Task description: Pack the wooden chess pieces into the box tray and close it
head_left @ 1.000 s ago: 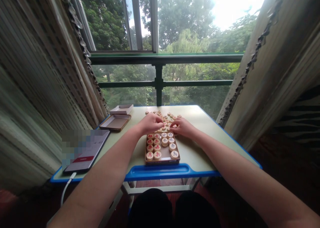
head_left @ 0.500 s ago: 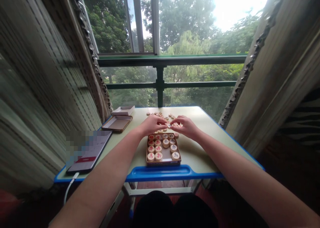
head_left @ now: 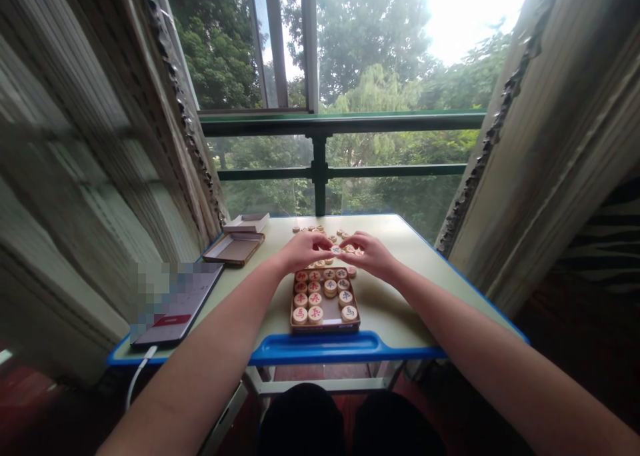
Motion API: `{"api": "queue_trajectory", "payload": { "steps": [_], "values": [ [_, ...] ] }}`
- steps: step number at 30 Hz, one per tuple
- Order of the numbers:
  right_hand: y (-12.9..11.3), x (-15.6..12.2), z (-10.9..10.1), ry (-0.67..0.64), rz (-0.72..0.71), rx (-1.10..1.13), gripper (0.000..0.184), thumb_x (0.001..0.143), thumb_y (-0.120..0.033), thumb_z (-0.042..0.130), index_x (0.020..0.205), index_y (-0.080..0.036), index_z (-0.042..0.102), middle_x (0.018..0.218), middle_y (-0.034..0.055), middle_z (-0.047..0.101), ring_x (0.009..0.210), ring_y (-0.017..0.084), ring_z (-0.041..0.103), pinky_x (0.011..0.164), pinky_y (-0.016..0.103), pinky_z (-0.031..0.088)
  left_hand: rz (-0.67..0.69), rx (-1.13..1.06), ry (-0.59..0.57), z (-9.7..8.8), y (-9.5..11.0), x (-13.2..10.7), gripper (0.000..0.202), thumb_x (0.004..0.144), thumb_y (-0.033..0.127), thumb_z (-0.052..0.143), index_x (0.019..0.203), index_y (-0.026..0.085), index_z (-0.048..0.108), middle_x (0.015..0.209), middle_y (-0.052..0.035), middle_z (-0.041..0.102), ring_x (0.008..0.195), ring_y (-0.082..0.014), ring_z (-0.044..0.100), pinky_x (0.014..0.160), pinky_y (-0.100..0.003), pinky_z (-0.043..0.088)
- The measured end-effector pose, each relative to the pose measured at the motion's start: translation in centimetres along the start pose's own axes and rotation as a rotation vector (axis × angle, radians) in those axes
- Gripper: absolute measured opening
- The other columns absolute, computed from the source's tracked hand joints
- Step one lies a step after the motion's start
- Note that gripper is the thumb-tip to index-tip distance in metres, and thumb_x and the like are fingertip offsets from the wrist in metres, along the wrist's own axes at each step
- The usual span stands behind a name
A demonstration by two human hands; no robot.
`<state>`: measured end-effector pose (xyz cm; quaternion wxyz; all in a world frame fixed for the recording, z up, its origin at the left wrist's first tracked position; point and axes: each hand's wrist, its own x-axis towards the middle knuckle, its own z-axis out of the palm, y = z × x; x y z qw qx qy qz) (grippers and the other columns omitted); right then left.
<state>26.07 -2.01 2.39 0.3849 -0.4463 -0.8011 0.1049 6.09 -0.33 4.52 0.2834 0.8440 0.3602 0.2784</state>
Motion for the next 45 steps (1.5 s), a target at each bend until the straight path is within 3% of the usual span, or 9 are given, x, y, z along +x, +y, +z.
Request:
{"api": "queue_trajectory", "payload": {
  "steps": [6,11,15,23,31,39,45],
  "values": [
    [0.0,0.0,0.0,0.023,-0.004,0.024,0.023,0.070,-0.036,0.066,0.081,-0.017,0.068,0.071,0.0021,0.054,0.066,0.013,0.050,0.058,0.026,0.041,-0.008,-0.049,-0.001,0.1,0.0,0.1,0.039,0.068,0.042,0.065,0.089,0.010,0.066,0.084,-0.0085,0.068,0.075,-0.0154,0.060,0.066,-0.025,0.047],
    [0.0,-0.1,-0.1,-0.004,0.002,0.054,0.023,0.071,-0.036,0.065,0.082,-0.017,0.069,0.070,0.0016,0.054,0.063,0.012,0.049,0.057,0.025,0.040,0.039,-0.005,0.023,0.0,-0.1,0.0,0.047,0.065,0.042,0.068,0.102,0.013,0.065,0.091,-0.0077,0.068,0.069,-0.0127,0.056,0.060,-0.023,0.044],
    [-0.1,-0.1,-0.2,-0.011,0.021,0.073,0.025,0.071,-0.038,0.064,0.083,-0.016,0.069,0.070,0.0018,0.055,0.063,0.012,0.049,0.056,0.025,0.039,0.082,0.024,0.032,0.0,0.1,0.0,0.039,0.068,0.042,0.065,0.094,0.013,0.069,0.088,-0.0074,0.068,0.070,-0.0130,0.056,0.061,-0.023,0.044],
    [-0.7,-0.2,-0.4,-0.053,0.018,0.089,0.024,0.071,-0.037,0.065,0.082,-0.016,0.070,0.066,0.0012,0.054,0.061,0.012,0.048,0.054,0.025,0.038,0.035,-0.013,-0.034,-0.2,1.2,-0.4,0.033,0.068,0.035,0.065,0.090,0.012,0.068,0.088,-0.0069,0.068,0.073,-0.0129,0.057,0.063,-0.022,0.044],
    [-0.5,-0.2,-0.6,-0.030,0.024,0.156,0.022,0.074,-0.034,0.061,0.078,-0.015,0.070,0.070,0.0025,0.056,0.062,0.012,0.049,0.057,0.025,0.039,0.004,0.014,-0.026,-0.2,1.0,-0.3,0.035,0.067,0.029,0.064,0.097,0.013,0.067,0.090,-0.0067,0.068,0.073,-0.0135,0.057,0.063,-0.022,0.043],
    [1.0,0.0,-0.3,-0.011,0.086,0.111,0.019,0.072,-0.031,0.061,0.075,-0.015,0.071,0.069,0.0030,0.059,0.064,0.013,0.052,0.059,0.025,0.039,0.024,0.042,-0.138,-0.5,1.2,-0.6,0.030,0.066,0.033,0.065,0.090,0.015,0.069,0.087,-0.0030,0.068,0.068,-0.0112,0.054,0.060,-0.021,0.040],
    [2.1,0.3,0.1,-0.002,0.192,0.196,0.023,0.073,-0.034,0.059,0.073,-0.014,0.070,0.071,0.0040,0.064,0.068,0.015,0.056,0.061,0.025,0.041,-0.002,0.035,-0.193,-0.8,0.8,-0.5,0.032,0.064,0.034,0.067,0.091,0.015,0.069,0.085,-0.0033,0.068,0.064,-0.0106,0.053,0.055,-0.020,0.040]
  ]
}}
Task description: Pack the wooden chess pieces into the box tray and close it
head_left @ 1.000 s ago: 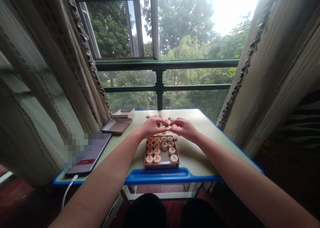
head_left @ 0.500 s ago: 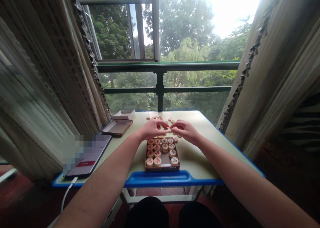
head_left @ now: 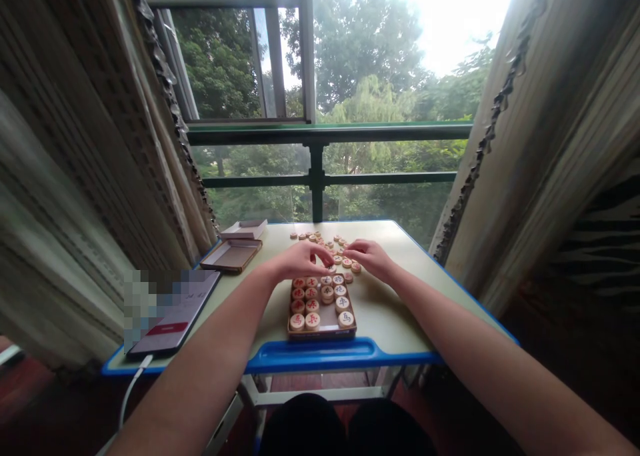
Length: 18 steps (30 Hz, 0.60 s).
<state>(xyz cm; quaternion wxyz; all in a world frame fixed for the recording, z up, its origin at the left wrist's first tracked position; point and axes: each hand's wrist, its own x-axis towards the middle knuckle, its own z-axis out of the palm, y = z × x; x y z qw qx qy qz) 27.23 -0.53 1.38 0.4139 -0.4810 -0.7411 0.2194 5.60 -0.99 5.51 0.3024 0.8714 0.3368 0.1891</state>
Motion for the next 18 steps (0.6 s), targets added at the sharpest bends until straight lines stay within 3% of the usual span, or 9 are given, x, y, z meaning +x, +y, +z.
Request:
{"api": "queue_trajectory", "payload": {
  "steps": [4,7,11,18],
  "values": [
    [0.8,0.2,-0.1,0.018,-0.023,-0.098,0.024,0.073,-0.035,0.058,0.070,-0.014,0.069,0.068,0.0031,0.061,0.064,0.014,0.054,0.060,0.024,0.039,-0.018,0.029,-0.086,-0.3,0.2,-0.3,0.030,0.063,0.032,0.068,0.088,0.015,0.070,0.082,-0.0029,0.068,0.063,-0.0104,0.054,0.055,-0.020,0.040],
    [1.5,0.3,-0.6,0.107,-0.080,-0.232,0.023,0.075,-0.032,0.056,0.065,-0.014,0.069,0.065,0.0030,0.057,0.063,0.013,0.052,0.060,0.024,0.038,-0.023,0.057,-0.114,-0.5,0.8,-0.7,0.029,0.064,0.033,0.067,0.086,0.015,0.070,0.079,-0.0020,0.068,0.062,-0.0105,0.054,0.056,-0.020,0.041],
    [2.5,0.4,-0.9,0.240,-0.086,-0.342,0.025,0.076,-0.030,0.053,0.062,-0.016,0.068,0.061,0.0025,0.055,0.063,0.013,0.050,0.062,0.024,0.037,-0.014,0.113,-0.079,-0.8,1.4,-1.0,0.028,0.065,0.034,0.066,0.087,0.016,0.070,0.079,-0.0017,0.067,0.065,-0.0116,0.055,0.059,-0.021,0.042],
    [2.3,-0.1,-0.7,0.310,-0.040,-0.541,0.027,0.077,-0.029,0.050,0.059,-0.017,0.066,0.064,0.0049,0.057,0.069,0.015,0.050,0.067,0.025,0.035,0.047,0.223,-0.014,-0.5,1.5,-1.6,0.021,0.065,0.027,0.065,0.083,0.017,0.070,0.084,-0.0022,0.068,0.076,-0.0150,0.059,0.067,-0.022,0.044]
  ]
}}
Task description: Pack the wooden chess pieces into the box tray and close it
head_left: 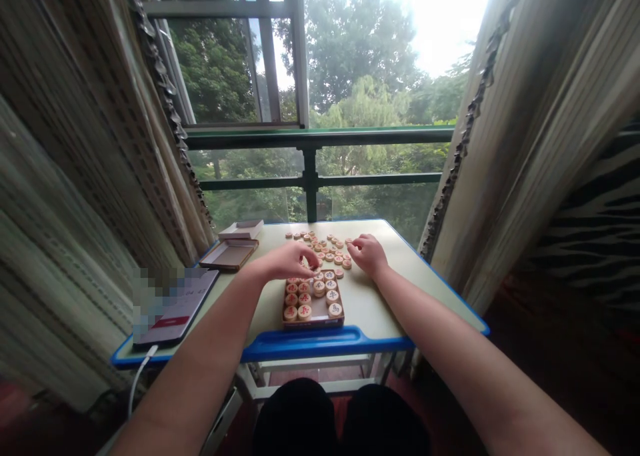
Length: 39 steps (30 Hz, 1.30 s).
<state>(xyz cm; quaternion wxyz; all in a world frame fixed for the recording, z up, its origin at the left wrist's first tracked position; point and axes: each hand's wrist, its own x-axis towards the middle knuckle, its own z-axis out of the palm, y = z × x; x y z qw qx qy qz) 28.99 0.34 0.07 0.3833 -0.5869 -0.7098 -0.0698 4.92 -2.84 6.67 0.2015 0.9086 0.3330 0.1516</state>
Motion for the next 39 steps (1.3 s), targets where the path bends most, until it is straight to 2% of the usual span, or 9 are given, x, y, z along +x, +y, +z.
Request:
{"api": "queue_trajectory", "payload": {
  "steps": [4,8,14,20,26,33,39],
  "values": [
    [-1.9,-0.5,-0.8,-0.084,0.094,0.001,0.035,0.079,-0.034,0.046,0.053,-0.017,0.063,0.060,0.0051,0.059,0.060,0.014,0.049,0.057,0.025,0.031,0.035,-0.027,0.054,0.9,0.7,-1.0,0.020,0.067,0.024,0.062,0.084,0.016,0.069,0.085,-0.0034,0.069,0.077,-0.0154,0.060,0.069,-0.023,0.044],
    [-3.4,-2.2,-1.5,-0.097,0.252,0.152,0.041,0.082,-0.038,0.040,0.057,-0.016,0.064,0.056,0.0040,0.061,0.055,0.013,0.051,0.052,0.024,0.029,0.074,-0.029,0.181,2.1,1.8,-2.3,0.018,0.068,0.024,0.063,0.083,0.016,0.068,0.082,-0.0036,0.067,0.074,-0.0144,0.058,0.068,-0.023,0.044],
    [-3.6,-4.6,-1.9,-0.074,0.254,0.117,0.040,0.084,-0.037,0.040,0.063,-0.017,0.067,0.069,0.0058,0.067,0.066,0.014,0.057,0.059,0.023,0.033,0.063,-0.052,0.300,4.1,2.3,-4.1,0.016,0.069,0.028,0.063,0.081,0.017,0.067,0.082,-0.0026,0.066,0.076,-0.0146,0.058,0.071,-0.025,0.044],
    [-3.5,-4.5,-1.6,-0.110,0.216,0.088,0.037,0.084,-0.036,0.043,0.063,-0.018,0.068,0.068,0.0052,0.068,0.065,0.014,0.057,0.058,0.023,0.033,0.072,-0.021,0.261,4.7,2.5,-4.7,0.015,0.070,0.030,0.062,0.079,0.018,0.066,0.082,-0.0027,0.067,0.080,-0.0159,0.057,0.078,-0.028,0.042],
    [-3.5,-4.4,-1.3,-0.115,0.202,0.093,0.039,0.084,-0.036,0.042,0.062,-0.018,0.067,0.067,0.0043,0.068,0.062,0.013,0.056,0.056,0.023,0.032,0.008,0.070,0.240,5.0,2.6,-4.4,0.015,0.068,0.032,0.063,0.074,0.018,0.065,0.076,-0.0022,0.064,0.077,-0.0167,0.055,0.076,-0.028,0.041],
    [-3.6,-4.3,-1.5,-0.077,0.221,0.064,0.040,0.083,-0.036,0.043,0.054,-0.018,0.063,0.062,0.0050,0.064,0.059,0.014,0.052,0.055,0.025,0.028,-0.022,0.088,0.172,5.6,2.2,-3.8,0.019,0.065,0.035,0.064,0.073,0.017,0.066,0.069,-0.0011,0.060,0.069,-0.0149,0.051,0.064,-0.025,0.039],
    [-3.8,-4.3,-1.8,-0.057,0.220,0.033,0.039,0.083,-0.035,0.043,0.053,-0.018,0.062,0.062,0.0051,0.063,0.059,0.014,0.052,0.055,0.025,0.028,-0.024,0.129,0.165,5.6,2.4,-3.7,0.018,0.067,0.034,0.062,0.071,0.018,0.067,0.066,-0.0010,0.060,0.065,-0.0138,0.050,0.062,-0.024,0.037]
  ]
}}
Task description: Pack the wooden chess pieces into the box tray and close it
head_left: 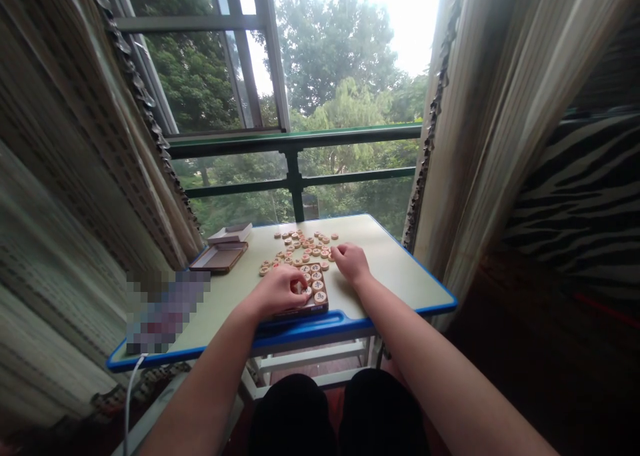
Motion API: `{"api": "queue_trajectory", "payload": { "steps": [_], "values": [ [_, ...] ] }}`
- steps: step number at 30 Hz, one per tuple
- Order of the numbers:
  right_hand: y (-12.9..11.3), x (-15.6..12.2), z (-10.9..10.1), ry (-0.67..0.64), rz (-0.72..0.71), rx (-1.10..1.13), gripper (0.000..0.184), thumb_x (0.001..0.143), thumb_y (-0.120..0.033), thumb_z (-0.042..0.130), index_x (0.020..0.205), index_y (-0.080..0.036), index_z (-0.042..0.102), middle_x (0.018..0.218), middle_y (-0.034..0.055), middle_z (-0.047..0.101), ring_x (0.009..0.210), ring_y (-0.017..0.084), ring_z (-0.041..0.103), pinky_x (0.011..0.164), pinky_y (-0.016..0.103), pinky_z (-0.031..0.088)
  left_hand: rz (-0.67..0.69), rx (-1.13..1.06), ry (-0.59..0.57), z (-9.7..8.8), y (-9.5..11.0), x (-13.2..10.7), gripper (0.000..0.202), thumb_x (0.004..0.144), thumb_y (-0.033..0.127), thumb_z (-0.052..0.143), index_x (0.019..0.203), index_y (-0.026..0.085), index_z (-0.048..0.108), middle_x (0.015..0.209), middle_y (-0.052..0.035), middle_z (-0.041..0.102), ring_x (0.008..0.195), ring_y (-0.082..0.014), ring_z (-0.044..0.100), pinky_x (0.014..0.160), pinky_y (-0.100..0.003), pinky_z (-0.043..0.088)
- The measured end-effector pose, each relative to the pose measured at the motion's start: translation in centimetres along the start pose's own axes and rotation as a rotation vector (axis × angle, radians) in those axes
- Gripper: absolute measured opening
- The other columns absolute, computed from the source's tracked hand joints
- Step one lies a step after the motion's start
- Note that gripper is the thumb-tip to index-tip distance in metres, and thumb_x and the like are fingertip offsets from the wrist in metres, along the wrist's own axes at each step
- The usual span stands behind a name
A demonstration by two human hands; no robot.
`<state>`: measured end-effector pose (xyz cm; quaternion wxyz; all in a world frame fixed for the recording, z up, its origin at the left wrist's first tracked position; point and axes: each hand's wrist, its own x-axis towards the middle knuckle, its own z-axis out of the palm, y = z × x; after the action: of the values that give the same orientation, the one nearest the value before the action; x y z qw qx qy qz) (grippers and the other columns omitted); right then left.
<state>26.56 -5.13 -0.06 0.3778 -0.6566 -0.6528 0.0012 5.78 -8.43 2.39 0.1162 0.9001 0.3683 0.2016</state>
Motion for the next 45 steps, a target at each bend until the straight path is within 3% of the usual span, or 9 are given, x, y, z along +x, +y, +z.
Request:
{"api": "queue_trajectory", "payload": {
  "steps": [6,16,22,26,35,38,42,45],
  "values": [
    [0.1,0.1,0.1,0.021,-0.004,-0.006,0.038,0.082,-0.034,0.043,0.053,-0.018,0.061,0.062,0.0050,0.062,0.059,0.014,0.051,0.056,0.026,0.028,-0.003,0.023,0.031,0.2,-0.1,0.1,0.017,0.066,0.034,0.062,0.072,0.018,0.067,0.066,-0.0009,0.060,0.067,-0.0142,0.051,0.064,-0.024,0.037],
    [0.2,0.2,0.3,0.016,-0.017,0.001,0.037,0.081,-0.032,0.044,0.053,-0.018,0.062,0.062,0.0056,0.063,0.060,0.014,0.052,0.056,0.026,0.029,-0.050,-0.042,-0.014,0.1,-0.3,0.4,0.023,0.064,0.036,0.064,0.077,0.018,0.066,0.064,0.0009,0.055,0.061,-0.0119,0.048,0.055,-0.022,0.035],
    [0.2,0.2,0.4,0.019,-0.021,0.008,0.037,0.081,-0.032,0.044,0.052,-0.018,0.062,0.060,0.0054,0.063,0.058,0.014,0.051,0.055,0.026,0.028,-0.064,-0.065,0.003,-0.1,-0.2,0.2,0.025,0.066,0.038,0.064,0.079,0.017,0.066,0.070,-0.0003,0.058,0.065,-0.0128,0.050,0.059,-0.023,0.038],
    [0.2,0.2,0.3,0.026,-0.024,0.005,0.038,0.082,-0.033,0.043,0.052,-0.018,0.062,0.060,0.0056,0.063,0.058,0.014,0.051,0.055,0.027,0.028,-0.059,-0.038,0.036,-0.3,-0.2,0.2,0.018,0.069,0.033,0.061,0.070,0.017,0.068,0.070,-0.0023,0.060,0.069,-0.0145,0.052,0.066,-0.025,0.040],
    [0.1,0.1,0.2,0.021,-0.017,0.010,0.039,0.082,-0.033,0.043,0.053,-0.018,0.063,0.059,0.0055,0.063,0.056,0.014,0.050,0.054,0.026,0.027,-0.028,-0.048,0.008,-0.5,-0.3,0.2,0.020,0.071,0.030,0.058,0.069,0.018,0.073,0.070,-0.0040,0.061,0.073,-0.0161,0.053,0.070,-0.026,0.041],
    [0.2,0.1,0.3,0.023,-0.020,0.015,0.039,0.081,-0.034,0.043,0.052,-0.018,0.062,0.058,0.0052,0.062,0.056,0.014,0.049,0.053,0.026,0.027,-0.057,-0.097,0.111,-0.7,-0.2,0.1,0.019,0.072,0.028,0.056,0.074,0.018,0.072,0.072,-0.0033,0.063,0.073,-0.0155,0.054,0.071,-0.026,0.041],
    [0.3,0.2,0.4,0.009,-0.016,0.038,0.039,0.081,-0.034,0.043,0.052,-0.018,0.061,0.059,0.0050,0.062,0.056,0.013,0.049,0.054,0.026,0.028,-0.218,-0.195,0.385,-0.9,-0.8,0.2,0.021,0.072,0.024,0.050,0.078,0.016,0.069,0.078,-0.0035,0.066,0.072,-0.0150,0.056,0.068,-0.025,0.042],
    [0.4,0.2,0.4,-0.007,-0.036,0.074,0.039,0.082,-0.036,0.043,0.054,-0.017,0.063,0.061,0.0048,0.062,0.058,0.013,0.051,0.056,0.025,0.030,-0.325,-0.214,0.403,-0.8,-1.5,0.3,0.021,0.071,0.023,0.050,0.074,0.016,0.069,0.075,-0.0029,0.067,0.069,-0.0153,0.057,0.067,-0.025,0.043]
  ]
}}
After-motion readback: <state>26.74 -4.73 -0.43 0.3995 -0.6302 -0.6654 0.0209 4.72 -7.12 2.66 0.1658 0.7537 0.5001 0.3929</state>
